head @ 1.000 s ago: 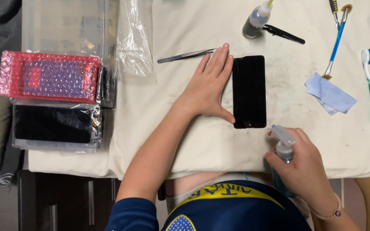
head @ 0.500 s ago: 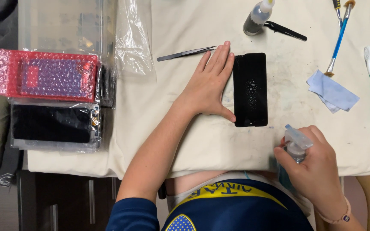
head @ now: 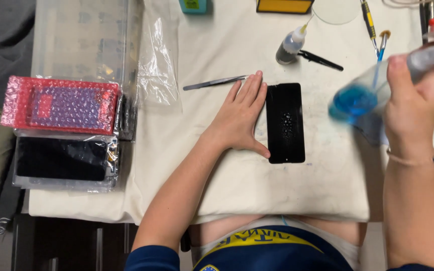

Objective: The person cleans a smartphone screen with a spray and cloth, then places the device in a plastic bag. They then use tweezers to manipulate a ribbon cable on the back of the phone's display assembly.

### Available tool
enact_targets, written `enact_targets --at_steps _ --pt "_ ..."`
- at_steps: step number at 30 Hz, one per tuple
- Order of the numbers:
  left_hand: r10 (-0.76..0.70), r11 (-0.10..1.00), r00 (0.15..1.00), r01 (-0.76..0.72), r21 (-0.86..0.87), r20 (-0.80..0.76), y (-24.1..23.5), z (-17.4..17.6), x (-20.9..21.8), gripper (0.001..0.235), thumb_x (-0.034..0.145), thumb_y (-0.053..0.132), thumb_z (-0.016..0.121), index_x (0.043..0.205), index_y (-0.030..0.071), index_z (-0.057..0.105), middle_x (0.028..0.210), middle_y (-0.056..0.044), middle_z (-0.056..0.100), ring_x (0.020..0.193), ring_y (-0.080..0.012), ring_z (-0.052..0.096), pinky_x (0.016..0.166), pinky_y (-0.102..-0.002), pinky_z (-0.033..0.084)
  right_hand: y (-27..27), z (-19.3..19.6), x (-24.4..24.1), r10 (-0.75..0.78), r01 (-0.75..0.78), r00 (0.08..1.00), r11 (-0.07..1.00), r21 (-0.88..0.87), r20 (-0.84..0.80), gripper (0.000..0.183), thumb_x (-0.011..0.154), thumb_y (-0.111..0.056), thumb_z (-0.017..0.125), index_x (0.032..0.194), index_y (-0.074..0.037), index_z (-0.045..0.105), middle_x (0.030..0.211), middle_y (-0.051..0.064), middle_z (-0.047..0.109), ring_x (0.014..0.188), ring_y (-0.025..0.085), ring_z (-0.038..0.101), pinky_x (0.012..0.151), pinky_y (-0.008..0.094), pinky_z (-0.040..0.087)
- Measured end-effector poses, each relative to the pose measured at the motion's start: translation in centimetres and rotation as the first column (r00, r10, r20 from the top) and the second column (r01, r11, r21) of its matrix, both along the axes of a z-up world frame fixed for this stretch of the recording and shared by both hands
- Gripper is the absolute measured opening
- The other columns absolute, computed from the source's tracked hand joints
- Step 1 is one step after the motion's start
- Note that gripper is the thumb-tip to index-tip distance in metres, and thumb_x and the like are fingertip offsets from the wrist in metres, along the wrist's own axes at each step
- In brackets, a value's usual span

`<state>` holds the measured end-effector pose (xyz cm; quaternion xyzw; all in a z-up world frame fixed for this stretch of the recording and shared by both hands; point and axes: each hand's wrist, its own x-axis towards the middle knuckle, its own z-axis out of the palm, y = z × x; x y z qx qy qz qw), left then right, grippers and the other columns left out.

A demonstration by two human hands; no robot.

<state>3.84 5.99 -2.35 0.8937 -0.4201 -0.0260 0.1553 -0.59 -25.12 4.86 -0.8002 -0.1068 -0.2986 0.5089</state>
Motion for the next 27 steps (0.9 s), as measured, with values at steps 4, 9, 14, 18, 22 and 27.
enact_targets --at_steps 4,9,14,18,22,27 --pt "0.014 1.0 1.0 -0.014 -0.008 0.016 0.0 -0.4 -0.1 0.17 0.047 0.1 0.083 0.16 -0.007 0.014 0.169 -0.027 0.002 0.16 -0.0396 0.006 0.13 -0.052 0.006 -5.2 -5.9 10.5 -0.136 0.155 0.962 0.986 -0.063 0.237 0.041 0.121 0.018 0.056 0.146 -0.001 0.03 0.138 0.029 0.045 0.13 0.04 0.048 0.119 0.047 0.036" --pt "0.011 1.0 1.0 -0.011 -0.006 0.029 -0.1 -0.5 -0.1 0.169 0.047 0.1 0.081 0.16 -0.007 0.015 0.169 -0.029 0.002 0.16 -0.0396 0.006 0.13 -0.052 0.007 -6.6 -7.3 14.9 -0.148 0.153 0.985 0.987 -0.046 0.093 0.071 0.127 0.012 0.066 0.164 -0.02 0.014 0.145 0.023 0.051 0.122 0.034 0.061 0.122 0.045 0.055" --pt "0.009 1.0 1.0 -0.009 -0.001 0.02 -0.1 -0.4 -0.1 0.168 0.048 0.099 0.082 0.16 -0.006 0.014 0.169 -0.029 0.003 0.16 -0.0394 0.006 0.13 -0.051 0.006 -5.9 -5.8 13.4 -0.176 0.191 0.977 0.974 -0.121 0.123 0.08 0.126 0.006 0.082 0.166 -0.017 0.016 0.152 0.019 0.041 0.143 0.038 0.052 0.129 0.052 0.049" --pt "0.009 1.0 1.0 -0.009 -0.013 0.028 0.0 -0.4 0.0 0.168 0.048 0.1 0.08 0.16 -0.006 0.016 0.169 -0.028 0.004 0.16 -0.0394 0.007 0.13 -0.052 0.008 -3.4 -3.2 8.5 -0.315 0.365 0.907 0.919 -0.15 0.278 0.039 0.119 0.001 0.071 0.141 0.006 0.038 0.139 0.025 0.046 0.131 0.041 0.047 0.114 0.049 0.036" --pt "0.009 1.0 1.0 -0.009 0.0 0.026 0.0 -0.4 0.0 0.168 0.048 0.1 0.081 0.16 -0.006 0.014 0.169 -0.028 0.003 0.159 -0.0393 0.006 0.13 -0.051 0.006 -4.3 -4.1 -1.5 -0.255 0.252 0.966 0.898 -0.361 0.04 0.004 0.12 0.009 0.067 0.118 0.01 0.063 0.115 0.021 0.065 0.108 0.034 0.062 0.102 0.045 0.047" --pt "0.009 1.0 1.0 -0.009 0.004 0.03 -0.1 -0.5 0.0 0.168 0.048 0.102 0.079 0.161 -0.005 0.014 0.17 -0.027 0.005 0.159 -0.0392 0.008 0.129 -0.051 0.007 -4.3 -7.5 -9.4 -0.419 0.117 0.879 0.651 -0.75 -0.226 0.027 0.1 -0.031 0.075 0.125 -0.019 0.076 0.124 0.002 0.071 0.119 0.029 0.063 0.113 0.045 0.031"
